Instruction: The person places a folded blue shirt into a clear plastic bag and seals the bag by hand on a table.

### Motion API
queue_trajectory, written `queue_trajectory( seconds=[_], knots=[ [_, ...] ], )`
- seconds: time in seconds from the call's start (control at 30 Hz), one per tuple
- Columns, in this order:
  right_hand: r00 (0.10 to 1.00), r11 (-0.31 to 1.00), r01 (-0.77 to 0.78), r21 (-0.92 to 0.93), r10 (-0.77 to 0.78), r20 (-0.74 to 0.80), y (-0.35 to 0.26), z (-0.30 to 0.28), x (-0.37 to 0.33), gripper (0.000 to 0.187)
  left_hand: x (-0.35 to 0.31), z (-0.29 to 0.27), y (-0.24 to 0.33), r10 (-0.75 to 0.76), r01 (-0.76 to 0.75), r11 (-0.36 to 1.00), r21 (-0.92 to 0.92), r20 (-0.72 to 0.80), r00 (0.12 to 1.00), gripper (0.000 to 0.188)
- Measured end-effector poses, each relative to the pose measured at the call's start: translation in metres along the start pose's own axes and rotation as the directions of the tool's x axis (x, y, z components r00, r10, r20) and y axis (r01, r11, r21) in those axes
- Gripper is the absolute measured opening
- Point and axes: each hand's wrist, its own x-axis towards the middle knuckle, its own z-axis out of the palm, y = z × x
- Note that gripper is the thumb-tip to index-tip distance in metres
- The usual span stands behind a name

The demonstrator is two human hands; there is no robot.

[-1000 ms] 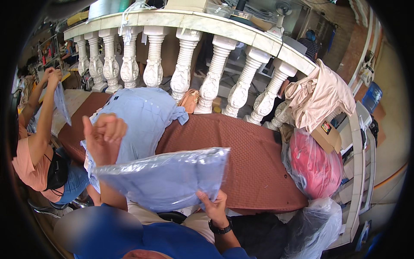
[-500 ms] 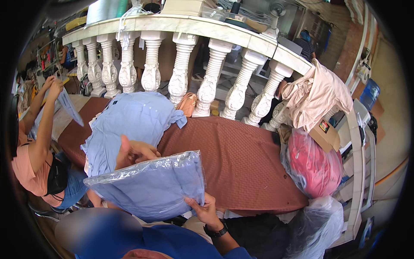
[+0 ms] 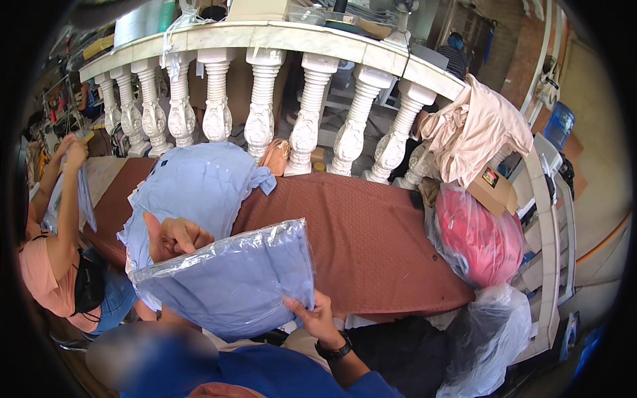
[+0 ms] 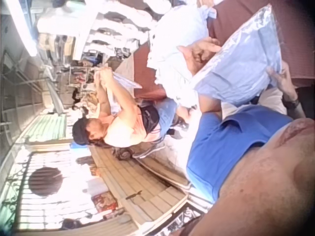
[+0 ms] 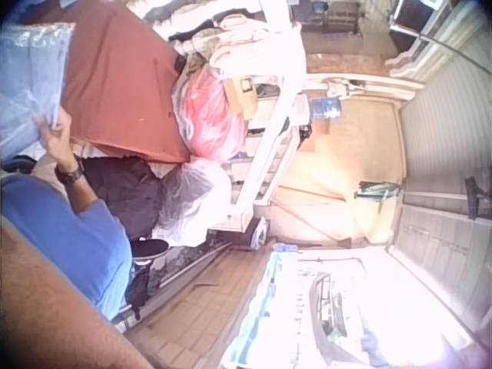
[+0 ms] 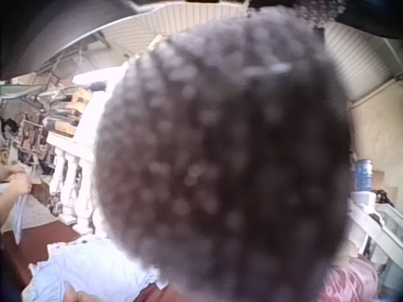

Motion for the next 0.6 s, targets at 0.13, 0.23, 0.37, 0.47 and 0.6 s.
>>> queue_trajectory(
  seconds=[0.13,0.23,0.37,0.47,0.6],
  knots=[
    [1.0,1.0,-0.01,0.026,0.01,-0.007,0.001,-0.001,-0.001,0.017,0.001,0.002,-0.001,-0.019,0.019,1.0,-0.011,-0.016,1.0,0.094],
    [1.0,1.0,-0.01,0.028,0.01,0.005,0.003,-0.004,-0.002,0.017,0.0,0.002,-0.004,-0.038,0.039,0.999,0.018,-0.052,0.998,0.094],
    [0.999,0.999,-0.032,0.027,0.031,0.033,0.005,-0.002,-0.004,0.017,0.004,0.008,-0.01,-0.07,0.07,0.997,-0.02,-0.041,0.997,0.094],
    [0.999,1.0,-0.018,0.016,0.017,0.051,0.006,-0.001,-0.004,0.017,0.003,-0.001,-0.016,-0.09,0.096,0.963,0.252,-0.034,0.995,0.094],
    [0.999,1.0,-0.006,0.015,0.005,0.047,0.006,0.001,-0.004,0.016,-0.007,0.001,-0.025,-0.138,0.206,0.912,0.356,-0.207,0.969,0.096]
  ],
)
